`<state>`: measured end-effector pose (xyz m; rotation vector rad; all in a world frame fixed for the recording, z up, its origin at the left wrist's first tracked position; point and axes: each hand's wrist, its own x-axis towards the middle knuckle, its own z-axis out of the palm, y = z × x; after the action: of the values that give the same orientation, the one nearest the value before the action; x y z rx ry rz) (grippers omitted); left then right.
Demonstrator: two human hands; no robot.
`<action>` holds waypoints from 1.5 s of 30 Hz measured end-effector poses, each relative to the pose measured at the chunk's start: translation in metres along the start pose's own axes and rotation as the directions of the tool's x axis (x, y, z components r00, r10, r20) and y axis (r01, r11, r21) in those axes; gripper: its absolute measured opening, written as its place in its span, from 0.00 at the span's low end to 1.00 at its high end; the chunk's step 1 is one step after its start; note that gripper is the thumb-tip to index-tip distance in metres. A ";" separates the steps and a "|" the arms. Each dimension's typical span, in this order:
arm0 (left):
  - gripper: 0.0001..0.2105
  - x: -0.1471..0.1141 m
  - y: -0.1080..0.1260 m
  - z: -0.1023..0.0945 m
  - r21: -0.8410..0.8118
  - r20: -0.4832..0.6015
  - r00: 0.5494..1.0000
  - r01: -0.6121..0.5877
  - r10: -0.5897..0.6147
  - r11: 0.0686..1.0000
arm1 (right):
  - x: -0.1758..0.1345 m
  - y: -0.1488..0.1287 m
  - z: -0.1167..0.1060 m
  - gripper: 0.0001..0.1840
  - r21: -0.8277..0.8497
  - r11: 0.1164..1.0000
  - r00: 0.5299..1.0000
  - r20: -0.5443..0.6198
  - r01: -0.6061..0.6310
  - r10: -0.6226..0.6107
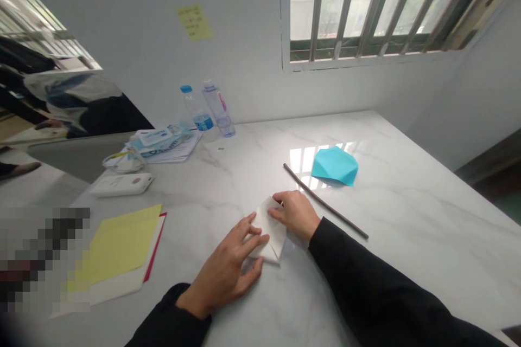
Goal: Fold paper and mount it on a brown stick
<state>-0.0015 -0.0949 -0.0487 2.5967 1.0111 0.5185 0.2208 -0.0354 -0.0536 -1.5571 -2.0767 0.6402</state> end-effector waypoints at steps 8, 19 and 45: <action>0.18 0.004 -0.002 -0.003 -0.018 0.011 1.000 -0.022 0.023 1.000 | -0.003 0.001 0.004 0.13 0.008 1.000 1.000 -0.020 0.000 0.000; 0.19 0.005 0.001 -0.003 -0.004 -0.006 1.000 -0.015 0.015 1.000 | -0.009 0.003 0.009 0.10 0.009 0.987 0.983 -0.095 0.162 -0.160; 0.20 -0.001 -0.001 0.005 0.069 -0.028 0.999 -0.029 0.031 0.997 | -0.024 0.015 0.005 0.13 -0.160 0.786 0.799 0.043 0.598 -0.599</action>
<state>-0.0005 -0.0954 -0.0542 2.6756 1.0172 0.5401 0.2348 -0.0555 -0.0687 -0.8615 -2.4817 0.2211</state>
